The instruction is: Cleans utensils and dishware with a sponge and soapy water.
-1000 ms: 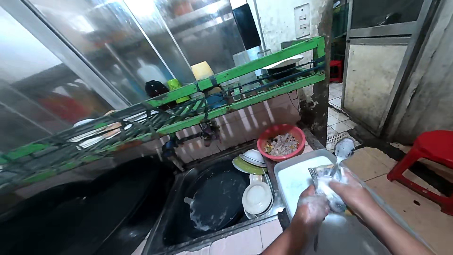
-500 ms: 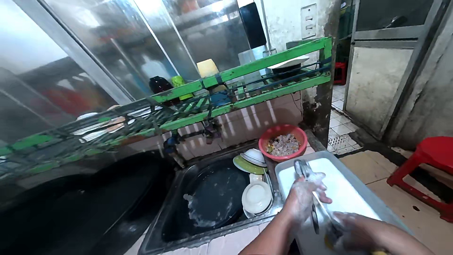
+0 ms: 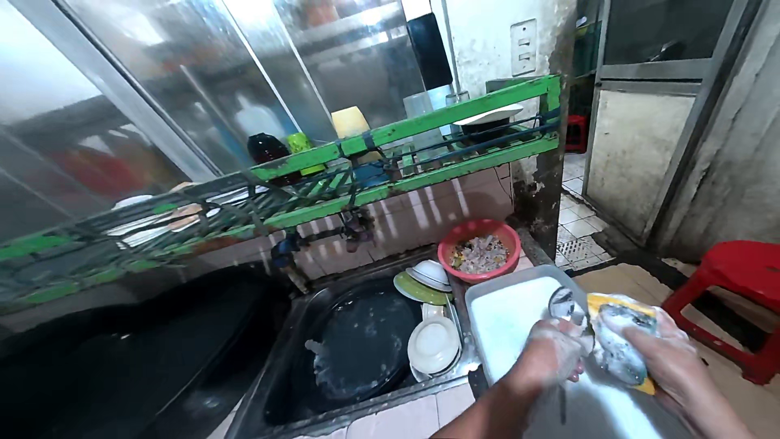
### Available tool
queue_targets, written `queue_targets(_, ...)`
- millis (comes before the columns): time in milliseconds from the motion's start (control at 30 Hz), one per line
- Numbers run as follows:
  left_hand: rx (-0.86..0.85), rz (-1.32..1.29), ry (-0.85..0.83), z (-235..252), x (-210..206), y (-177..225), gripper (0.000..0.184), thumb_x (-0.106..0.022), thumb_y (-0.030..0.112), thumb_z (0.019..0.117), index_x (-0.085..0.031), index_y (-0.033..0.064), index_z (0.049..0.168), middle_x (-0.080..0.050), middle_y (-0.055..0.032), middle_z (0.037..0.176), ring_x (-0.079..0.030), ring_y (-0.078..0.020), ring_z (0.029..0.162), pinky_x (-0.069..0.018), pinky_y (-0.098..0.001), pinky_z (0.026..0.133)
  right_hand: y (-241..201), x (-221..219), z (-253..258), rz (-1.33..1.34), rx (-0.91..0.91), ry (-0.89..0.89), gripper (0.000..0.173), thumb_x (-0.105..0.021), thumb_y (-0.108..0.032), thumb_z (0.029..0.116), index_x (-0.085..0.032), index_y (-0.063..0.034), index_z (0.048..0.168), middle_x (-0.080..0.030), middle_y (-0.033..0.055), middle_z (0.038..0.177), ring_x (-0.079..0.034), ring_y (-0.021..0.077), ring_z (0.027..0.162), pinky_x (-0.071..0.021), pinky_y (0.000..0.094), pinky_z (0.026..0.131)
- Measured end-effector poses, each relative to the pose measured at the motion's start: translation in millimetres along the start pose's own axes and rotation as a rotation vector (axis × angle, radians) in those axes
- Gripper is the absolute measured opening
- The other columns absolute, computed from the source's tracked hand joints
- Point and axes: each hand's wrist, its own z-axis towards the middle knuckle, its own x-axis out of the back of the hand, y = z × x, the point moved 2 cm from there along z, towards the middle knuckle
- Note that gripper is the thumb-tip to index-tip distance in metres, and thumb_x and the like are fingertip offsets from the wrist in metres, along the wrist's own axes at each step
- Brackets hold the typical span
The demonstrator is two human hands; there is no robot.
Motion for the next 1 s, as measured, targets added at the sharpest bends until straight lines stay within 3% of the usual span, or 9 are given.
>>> queue_targets(67, 0.043, -0.031, -0.012, -4, 1, 1, 0.01, -0.059, 0.006, 0.0988, -0.058, 0.0013, 0.108, -0.057, -0.0033, 0.075, -0.055, -0.0103, 0.059, -0.0495, -0.0264, 0.056, 1, -3, -2, -0.183, -0.019, -0.162, 0.076, -0.078, -0.027, 0.0737, -0.052, -0.0044, 0.142, -0.062, 0.0194, 0.13, -0.063, 0.0286, 0.116, -0.0538, 0.0513, 0.096)
queue_targets(133, 0.05, 0.065, 0.016, -11, 1, 1, 0.021, -0.058, 0.002, 0.0969, -0.059, -0.0027, 0.118, -0.061, -0.0119, 0.094, -0.058, -0.0189, 0.08, -0.0509, -0.0368, 0.075, -7, -6, 5, -0.449, -0.012, -0.278, 0.076, -0.079, -0.03, 0.0804, -0.051, -0.0026, 0.145, -0.055, 0.0261, 0.142, -0.052, 0.0397, 0.133, -0.0412, 0.0598, 0.109)
queue_targets(200, 0.071, 0.082, 0.031, -11, 2, -8, 0.027, -0.061, 0.003, 0.0969, -0.061, -0.0026, 0.123, -0.063, -0.0128, 0.097, -0.059, -0.0191, 0.081, -0.0517, -0.0375, 0.076, -21, -5, 18, -0.626, 0.037, -0.249, 0.069, -0.077, -0.03, 0.0897, -0.051, 0.0013, 0.146, -0.052, 0.0309, 0.145, -0.046, 0.0466, 0.138, -0.0345, 0.0631, 0.114)
queue_targets(300, 0.158, -0.11, 0.084, -10, 7, -23, 0.015, -0.059, 0.007, 0.0998, -0.061, 0.0027, 0.114, -0.057, -0.0021, 0.074, -0.052, -0.0096, 0.056, -0.0454, -0.0259, 0.052, -36, 1, 33, -0.457, 0.063, -0.073, 0.063, -0.077, -0.022, 0.0908, -0.052, 0.0022, 0.143, -0.055, 0.0317, 0.138, -0.053, 0.0458, 0.129, -0.0413, 0.0648, 0.106)
queue_targets(433, 0.177, -0.319, 0.097, -12, 19, -28, 0.024, -0.055, 0.022, 0.1068, -0.06, 0.001, 0.118, -0.065, -0.0054, 0.077, -0.062, -0.0119, 0.057, -0.0531, -0.0256, 0.053, -35, -5, 21, -0.11, -0.109, -0.288, 0.062, -0.075, -0.015, 0.0864, -0.05, -0.0091, 0.142, -0.066, 0.0181, 0.116, -0.07, 0.0281, 0.094, -0.0613, 0.0471, 0.078)
queue_targets(567, 0.164, -0.378, 0.137, -15, 16, -27, 0.021, -0.054, 0.019, 0.1064, -0.062, 0.0008, 0.112, -0.066, -0.006, 0.075, -0.06, -0.0118, 0.054, -0.0512, -0.0247, 0.049, -22, -24, 21, -0.313, -0.07, -0.355, 0.066, -0.082, -0.02, 0.078, -0.057, -0.0071, 0.138, -0.063, 0.0182, 0.129, -0.063, 0.0284, 0.117, -0.0528, 0.0502, 0.099)
queue_targets(800, 0.118, -0.128, 0.24, -15, 8, -29, 0.03, -0.057, -0.002, 0.0963, -0.058, -0.0015, 0.126, -0.061, -0.0087, 0.087, -0.057, -0.0138, 0.068, -0.0503, -0.0316, 0.063, -18, -41, 8, -0.606, -0.008, -0.444, 0.069, -0.074, -0.03, 0.0915, -0.047, -0.004, 0.15, -0.05, 0.0249, 0.149, -0.048, 0.0384, 0.139, -0.0366, 0.0566, 0.115)
queue_targets(900, 0.123, -0.162, 0.228, -13, 4, -38, 0.015, -0.056, 0.005, 0.0998, -0.061, 0.0024, 0.113, -0.057, -0.0033, 0.077, -0.053, -0.011, 0.061, -0.0473, -0.0285, 0.056, -19, -37, 30, -0.755, 0.076, -0.284, 0.066, -0.071, -0.036, 0.0949, -0.051, -0.0032, 0.148, -0.055, 0.0285, 0.143, -0.051, 0.046, 0.135, -0.038, 0.0634, 0.112)
queue_targets(1000, 0.158, -0.319, 0.214, -15, 9, -35, 0.01, -0.053, 0.005, 0.1019, -0.059, 0.0032, 0.111, -0.055, -0.0011, 0.069, -0.051, -0.0089, 0.052, -0.0452, -0.0241, 0.049, -25, -28, 42, -0.51, 0.089, -0.079, 0.061, -0.071, -0.031, 0.0964, -0.05, -0.003, 0.147, -0.057, 0.0307, 0.138, -0.055, 0.0478, 0.128, -0.0414, 0.0674, 0.106)
